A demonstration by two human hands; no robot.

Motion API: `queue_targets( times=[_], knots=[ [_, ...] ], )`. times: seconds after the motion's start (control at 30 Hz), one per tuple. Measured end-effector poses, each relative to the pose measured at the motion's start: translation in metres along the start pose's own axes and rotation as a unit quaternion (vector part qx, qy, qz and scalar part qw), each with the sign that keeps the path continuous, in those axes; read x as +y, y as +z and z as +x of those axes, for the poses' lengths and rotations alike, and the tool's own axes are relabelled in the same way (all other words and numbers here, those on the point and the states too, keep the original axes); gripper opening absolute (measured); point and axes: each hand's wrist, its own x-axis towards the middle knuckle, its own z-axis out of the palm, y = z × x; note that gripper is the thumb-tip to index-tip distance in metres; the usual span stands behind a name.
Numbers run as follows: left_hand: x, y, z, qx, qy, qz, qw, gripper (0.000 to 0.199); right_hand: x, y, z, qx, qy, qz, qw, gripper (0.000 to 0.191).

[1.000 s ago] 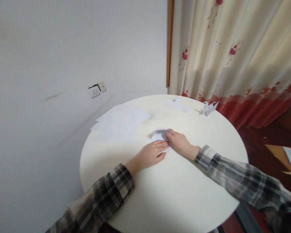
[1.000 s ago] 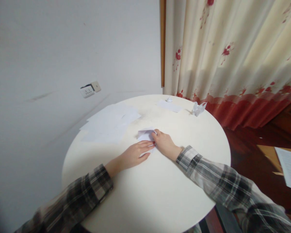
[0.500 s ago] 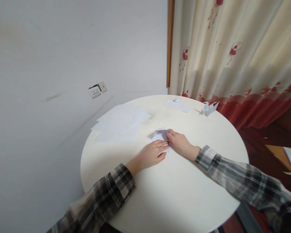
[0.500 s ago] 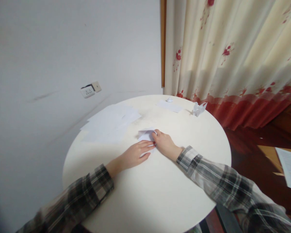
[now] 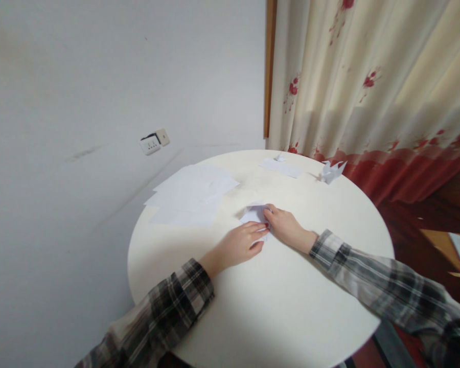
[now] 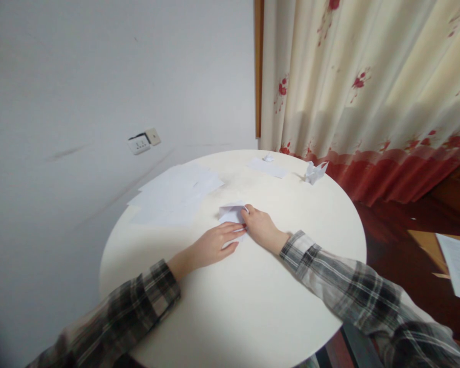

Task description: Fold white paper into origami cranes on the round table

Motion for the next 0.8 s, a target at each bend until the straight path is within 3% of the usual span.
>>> queue_targets(
  times=[0.5, 0.7, 0.8],
  knots=[
    [0.0002, 0.0000, 0.0012, -0.012, -0.023, 0.017, 1.000, 0.032, 0.0012, 0.0007, -0.0001, 0.012, 0.003, 0.015, 1.000, 0.014],
    [0.0047, -0.0007, 0.0041, 0.009, -0.057, 0.032, 0.998, 0.044, 0.0020, 0.0017, -0.0021, 0.047, -0.012, 0.055, 0.997, 0.039],
    [0.0052, 0.0001, 0.0057, 0.011, -0.058, 0.042, 0.997, 0.041, 0.0029, 0.0041, -0.0026, 0.079, -0.028, 0.088, 0.993, 0.051]
  ],
)
